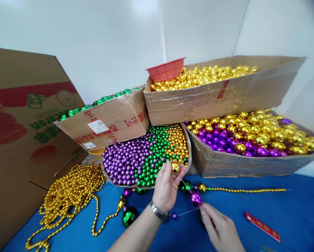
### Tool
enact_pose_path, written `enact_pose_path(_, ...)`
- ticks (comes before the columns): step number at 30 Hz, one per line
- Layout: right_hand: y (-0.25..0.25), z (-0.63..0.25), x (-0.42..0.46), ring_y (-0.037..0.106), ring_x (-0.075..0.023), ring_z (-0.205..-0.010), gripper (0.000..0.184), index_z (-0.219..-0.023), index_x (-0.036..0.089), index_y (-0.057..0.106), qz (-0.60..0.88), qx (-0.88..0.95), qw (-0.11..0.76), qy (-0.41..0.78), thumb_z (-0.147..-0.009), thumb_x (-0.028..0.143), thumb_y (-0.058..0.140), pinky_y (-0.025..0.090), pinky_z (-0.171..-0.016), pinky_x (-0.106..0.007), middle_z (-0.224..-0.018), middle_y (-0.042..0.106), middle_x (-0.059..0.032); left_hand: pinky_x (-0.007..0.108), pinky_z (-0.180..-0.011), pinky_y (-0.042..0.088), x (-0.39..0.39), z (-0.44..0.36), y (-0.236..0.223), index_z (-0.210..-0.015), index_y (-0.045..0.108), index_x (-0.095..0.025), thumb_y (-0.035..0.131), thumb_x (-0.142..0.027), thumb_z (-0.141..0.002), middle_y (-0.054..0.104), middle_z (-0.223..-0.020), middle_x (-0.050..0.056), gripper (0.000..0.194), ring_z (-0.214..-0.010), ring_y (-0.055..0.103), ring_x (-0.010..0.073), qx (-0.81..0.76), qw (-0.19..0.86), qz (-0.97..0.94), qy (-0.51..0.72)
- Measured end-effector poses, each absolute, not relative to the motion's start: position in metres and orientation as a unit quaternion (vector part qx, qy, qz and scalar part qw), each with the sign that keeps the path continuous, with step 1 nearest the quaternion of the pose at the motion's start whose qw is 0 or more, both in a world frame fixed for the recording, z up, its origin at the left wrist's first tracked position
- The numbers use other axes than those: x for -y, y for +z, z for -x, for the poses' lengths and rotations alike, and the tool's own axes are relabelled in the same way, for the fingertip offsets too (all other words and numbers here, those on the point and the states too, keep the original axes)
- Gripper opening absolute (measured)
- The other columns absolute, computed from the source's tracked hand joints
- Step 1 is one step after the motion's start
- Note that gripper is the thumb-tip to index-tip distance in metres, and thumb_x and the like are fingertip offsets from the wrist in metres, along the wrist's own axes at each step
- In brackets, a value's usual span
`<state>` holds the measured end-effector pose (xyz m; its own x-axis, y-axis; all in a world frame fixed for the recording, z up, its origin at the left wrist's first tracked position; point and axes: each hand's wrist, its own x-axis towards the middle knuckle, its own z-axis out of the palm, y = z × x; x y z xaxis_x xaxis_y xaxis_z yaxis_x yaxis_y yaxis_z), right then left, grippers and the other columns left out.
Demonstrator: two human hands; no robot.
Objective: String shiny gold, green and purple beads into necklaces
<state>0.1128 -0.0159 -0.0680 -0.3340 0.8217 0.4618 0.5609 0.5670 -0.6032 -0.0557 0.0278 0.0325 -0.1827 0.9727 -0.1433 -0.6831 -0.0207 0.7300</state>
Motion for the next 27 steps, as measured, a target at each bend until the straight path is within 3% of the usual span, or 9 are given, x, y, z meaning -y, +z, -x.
enact_pose_path(4, -0.066, -0.112, 0.016, 0.067, -0.0158, -0.076, 0.026, -0.106, 0.021, 0.058, 0.457, 0.766, 0.381, 0.244, -0.093, 0.032, 0.039, 0.053, -0.068, -0.020, -0.087, 0.068, -0.0058, 0.035, -0.084, 0.048, -0.021, 0.051, 0.028, -0.097, 0.056, -0.018, 0.062, -0.036, -0.080, 0.064, -0.098, 0.005, 0.026, -0.094, 0.063, 0.0203, -0.347, 0.613, -0.259, 0.661)
enact_pose_path(10, -0.072, -0.113, 0.017, 0.066, -0.0154, -0.074, 0.037, -0.113, 0.019, 0.051, 0.443, 0.643, 0.349, 0.518, -0.093, 0.046, 0.035, 0.054, -0.069, -0.024, -0.084, 0.067, -0.0049, 0.029, -0.078, 0.047, -0.013, 0.053, 0.023, -0.102, 0.057, -0.019, 0.062, -0.031, -0.081, 0.061, -0.103, 0.007, 0.024, -0.096, 0.058, 0.0183, -0.389, 0.576, -0.322, 0.643)
enact_pose_path(14, -0.079, -0.110, 0.015, 0.066, -0.0183, -0.085, 0.048, -0.130, 0.019, 0.032, 0.414, 0.533, 0.395, 0.623, -0.092, 0.048, 0.038, 0.053, -0.078, -0.032, -0.090, 0.067, -0.0066, 0.029, -0.074, 0.047, -0.012, 0.058, 0.023, -0.100, 0.057, -0.019, 0.062, -0.035, -0.080, 0.061, -0.099, 0.006, 0.026, -0.090, 0.059, 0.0175, -0.402, 0.568, -0.308, 0.648)
enact_pose_path(17, -0.084, -0.107, 0.013, 0.064, -0.0192, -0.093, 0.054, -0.135, 0.020, 0.024, 0.404, 0.518, 0.417, 0.628, -0.091, 0.048, 0.041, 0.052, -0.083, -0.033, -0.092, 0.066, -0.0063, 0.029, -0.071, 0.048, -0.013, 0.063, 0.023, -0.100, 0.055, -0.019, 0.061, -0.037, -0.080, 0.061, -0.097, 0.007, 0.027, -0.086, 0.060, 0.0178, -0.404, 0.573, -0.295, 0.649)
enact_pose_path(27, -0.086, -0.108, 0.018, 0.063, -0.0181, -0.099, 0.055, -0.135, 0.028, 0.032, 0.541, 0.615, 0.354, 0.452, -0.088, 0.056, 0.038, 0.050, -0.083, -0.024, -0.111, 0.064, -0.0048, 0.029, -0.072, 0.048, -0.007, 0.069, 0.025, -0.101, 0.052, -0.016, 0.060, -0.029, -0.082, 0.059, -0.094, 0.007, 0.023, -0.085, 0.058, 0.0163, -0.416, 0.537, -0.354, 0.643)
